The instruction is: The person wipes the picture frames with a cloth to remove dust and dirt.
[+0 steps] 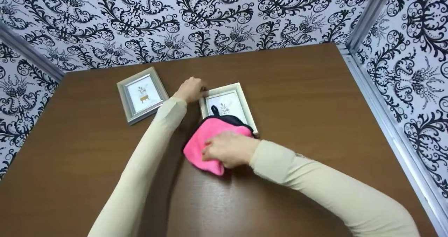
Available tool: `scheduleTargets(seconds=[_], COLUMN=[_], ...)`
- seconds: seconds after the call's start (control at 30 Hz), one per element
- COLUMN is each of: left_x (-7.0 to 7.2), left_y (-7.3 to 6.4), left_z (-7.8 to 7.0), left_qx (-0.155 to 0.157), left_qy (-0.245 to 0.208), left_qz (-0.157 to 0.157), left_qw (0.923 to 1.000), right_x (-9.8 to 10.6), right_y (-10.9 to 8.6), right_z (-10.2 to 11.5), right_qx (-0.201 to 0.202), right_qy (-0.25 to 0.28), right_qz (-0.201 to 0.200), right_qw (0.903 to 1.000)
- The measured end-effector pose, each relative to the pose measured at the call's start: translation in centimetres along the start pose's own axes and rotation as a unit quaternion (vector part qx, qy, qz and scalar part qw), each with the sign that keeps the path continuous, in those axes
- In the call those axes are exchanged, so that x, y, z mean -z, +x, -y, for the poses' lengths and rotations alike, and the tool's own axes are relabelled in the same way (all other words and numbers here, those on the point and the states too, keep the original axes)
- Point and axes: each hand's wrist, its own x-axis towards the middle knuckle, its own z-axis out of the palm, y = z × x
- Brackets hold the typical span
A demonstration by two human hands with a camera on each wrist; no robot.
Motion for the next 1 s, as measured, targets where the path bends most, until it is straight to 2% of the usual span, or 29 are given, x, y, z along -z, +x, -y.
scheduleTargets(seconds=[0.17,0.37,0.5,0.63,0.73,0.83,0.97,1.0], left_x=[-0.1,0.3,0.5,0.5,0.5,0.5,0.5,0.5], left_y=[0.1,0.3,0.5,0.7,0.7,0.7,0.6,0.6], left_z=[-0.4,-0.9,-1.0,-0.9,-0.7,-0.4,-0.1,-0.1], left_qx=[-0.010,-0.025,-0.025,-0.026,-0.030,-0.033,-0.041,-0.042], left_qy=[0.002,0.027,0.034,0.031,0.032,0.032,0.028,0.027], left_qz=[0.010,0.035,0.049,0.058,0.059,0.060,0.060,0.060], left_qw=[0.9999,0.9987,0.9979,0.9975,0.9973,0.9972,0.9969,0.9969], right_x=[-0.8,-1.1,-1.1,-0.9,-0.6,-0.2,0.2,0.2], right_y=[1.1,3.0,4.5,5.3,5.6,5.7,5.8,5.8], right_z=[-1.5,-3.7,-5.1,-5.9,-5.2,-3.4,-0.4,0.3], right_qx=[-0.015,-0.003,-0.036,-0.058,-0.048,-0.047,-0.071,-0.076], right_qy=[-0.031,-0.034,-0.044,-0.059,-0.082,-0.105,-0.126,-0.134], right_qz=[0.019,-0.007,-0.017,-0.006,0.008,0.039,0.099,0.104], right_qw=[0.9992,0.9994,0.9982,0.9965,0.9955,0.9926,0.9845,0.9825])
